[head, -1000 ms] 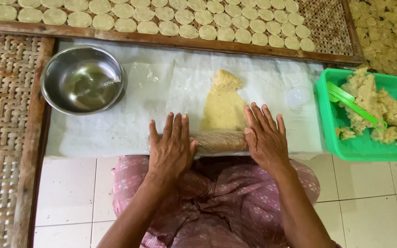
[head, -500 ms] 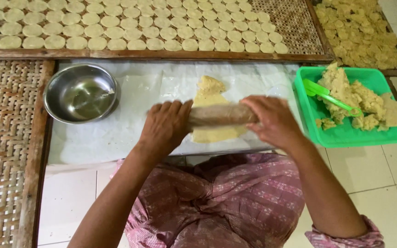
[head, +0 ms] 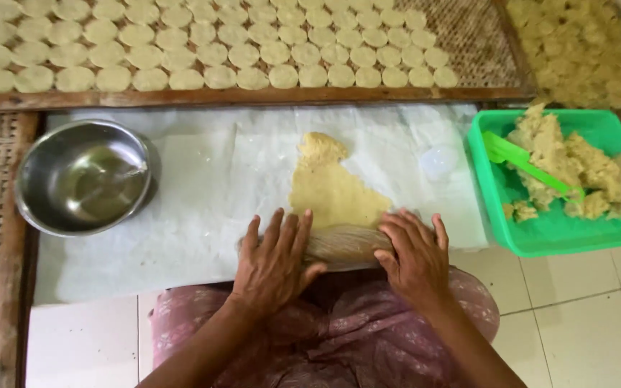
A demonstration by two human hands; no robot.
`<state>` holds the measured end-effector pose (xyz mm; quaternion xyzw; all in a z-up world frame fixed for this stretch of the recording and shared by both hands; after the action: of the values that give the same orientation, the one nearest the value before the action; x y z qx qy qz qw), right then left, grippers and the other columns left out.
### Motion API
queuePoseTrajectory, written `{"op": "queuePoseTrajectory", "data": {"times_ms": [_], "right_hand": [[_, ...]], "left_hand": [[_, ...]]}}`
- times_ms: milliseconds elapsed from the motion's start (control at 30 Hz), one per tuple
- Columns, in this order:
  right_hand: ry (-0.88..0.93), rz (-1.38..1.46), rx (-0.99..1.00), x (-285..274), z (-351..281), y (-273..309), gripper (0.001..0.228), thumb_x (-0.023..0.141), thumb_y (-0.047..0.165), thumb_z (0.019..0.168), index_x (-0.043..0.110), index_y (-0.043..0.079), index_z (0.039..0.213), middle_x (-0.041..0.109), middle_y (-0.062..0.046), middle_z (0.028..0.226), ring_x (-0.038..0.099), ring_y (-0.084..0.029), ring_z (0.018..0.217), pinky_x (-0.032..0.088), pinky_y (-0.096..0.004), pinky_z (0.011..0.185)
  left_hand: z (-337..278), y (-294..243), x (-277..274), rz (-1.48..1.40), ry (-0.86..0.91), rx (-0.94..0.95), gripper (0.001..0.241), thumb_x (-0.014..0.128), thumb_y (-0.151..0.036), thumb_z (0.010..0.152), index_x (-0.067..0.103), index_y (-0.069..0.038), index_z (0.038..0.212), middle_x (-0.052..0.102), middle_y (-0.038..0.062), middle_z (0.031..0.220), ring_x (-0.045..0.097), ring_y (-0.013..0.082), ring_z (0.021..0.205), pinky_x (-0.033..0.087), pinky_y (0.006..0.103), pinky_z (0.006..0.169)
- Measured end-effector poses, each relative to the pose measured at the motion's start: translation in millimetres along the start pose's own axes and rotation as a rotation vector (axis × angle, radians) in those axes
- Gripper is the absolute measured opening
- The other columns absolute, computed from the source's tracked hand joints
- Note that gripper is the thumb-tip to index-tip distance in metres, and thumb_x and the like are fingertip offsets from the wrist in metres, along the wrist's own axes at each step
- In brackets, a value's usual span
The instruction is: The person rolls out dough and places small circular cutouts onto a large drying tray.
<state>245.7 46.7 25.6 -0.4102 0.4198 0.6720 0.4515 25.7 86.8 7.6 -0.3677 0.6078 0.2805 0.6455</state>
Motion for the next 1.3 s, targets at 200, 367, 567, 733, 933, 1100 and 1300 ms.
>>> {"op": "queuePoseTrajectory", "data": {"times_ms": [200, 367, 567, 733, 933, 1100, 1300], "right_hand": [[-0.052, -0.008, 0.021, 19.2, 24.4, -20.7, 0.041, 0.035, 0.033, 0.112, 0.068, 0.012, 0.103, 0.062, -0.007, 0.145, 0.049, -0.032, 0.145, 0.027, -0.056, 0.124], [0.035, -0.017, 0.032, 12.7, 66.0, -22.1, 0.031, 0.041, 0.026, 0.108, 0.066, 0.01, 0.098, 0.061, -0.009, 0.144, 0.047, -0.035, 0.146, 0.031, -0.057, 0.121], [0.05, -0.013, 0.041, 19.0, 98.7, -35.5, 0.022, 0.045, 0.019, 0.106, 0.063, 0.009, 0.099, 0.062, -0.011, 0.14, 0.048, -0.035, 0.146, 0.033, -0.059, 0.121], [-0.008, -0.06, -0.007, 31.2, 130.0, -52.9, 0.023, 0.047, 0.02, 0.111, 0.064, 0.007, 0.104, 0.061, -0.012, 0.139, 0.048, -0.035, 0.147, 0.031, -0.061, 0.121], [0.061, -0.075, -0.002, 46.9, 162.5, -56.9, 0.039, 0.046, 0.042, 0.113, 0.06, 0.015, 0.136, 0.044, -0.015, 0.156, 0.03, -0.037, 0.155, 0.017, -0.065, 0.123], [0.415, -0.087, 0.148, 64.1, 143.4, -55.6, 0.06, 0.031, 0.054, 0.105, 0.028, 0.034, 0.161, 0.012, -0.008, 0.171, 0.004, -0.033, 0.157, 0.001, -0.063, 0.12], [0.538, -0.092, 0.158, 61.8, 122.5, -43.3, 0.059, 0.021, 0.05, 0.104, 0.025, 0.036, 0.161, 0.012, 0.003, 0.171, 0.003, -0.023, 0.157, -0.002, -0.061, 0.121]], "left_hand": [[25.9, 18.5, 3.4, -0.005, -0.047, -0.037, 0.079, 0.04, -0.058, 0.097, 0.026, -0.013, 0.16, 0.033, 0.017, 0.161, 0.028, 0.0372, 0.148, 0.028, 0.0632, 0.112], [55.3, 34.0, -13.0, -0.039, -0.067, -0.073, 0.072, 0.042, -0.045, 0.097, 0.028, -0.012, 0.159, 0.029, 0.013, 0.164, 0.018, 0.0331, 0.153, 0.02, 0.0684, 0.115], [88.3, 52.9, -19.7, -0.036, -0.067, -0.093, 0.072, 0.046, -0.032, 0.094, 0.029, -0.007, 0.16, 0.027, 0.013, 0.167, 0.013, 0.0304, 0.157, 0.008, 0.077, 0.115], [123.4, 74.7, -19.2, 0.001, -0.125, -0.137, 0.077, 0.049, -0.019, 0.089, 0.028, -0.005, 0.162, 0.024, 0.014, 0.17, 0.008, 0.0299, 0.159, 0.0, 0.0796, 0.114], [133.0, 87.0, -27.0, 0.239, -0.255, -0.202, 0.091, 0.054, -0.008, 0.086, 0.021, -0.012, 0.171, 0.016, 0.013, 0.176, 0.004, 0.0309, 0.162, -0.005, 0.0792, 0.115], [113.2, 84.0, -9.7, -0.07, -0.209, -0.219, 0.09, 0.055, -0.02, 0.084, 0.017, -0.018, 0.166, 0.009, 0.018, 0.172, -0.002, 0.0407, 0.157, -0.002, 0.0872, 0.107], [93.9, 76.5, -2.5, -0.129, 0.045, -0.259, 0.083, 0.048, -0.031, 0.086, 0.017, -0.017, 0.162, 0.004, 0.016, 0.17, -0.008, 0.0399, 0.154, 0.001, 0.0896, 0.102]]}}
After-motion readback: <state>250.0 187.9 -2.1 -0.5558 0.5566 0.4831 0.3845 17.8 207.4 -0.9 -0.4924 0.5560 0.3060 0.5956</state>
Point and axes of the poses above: each hand's wrist, its own z-axis towards the middle knuckle, its own x-axis out of the palm, y = z × x, the point moved 7 cm from there along z, towards the middle knuckle
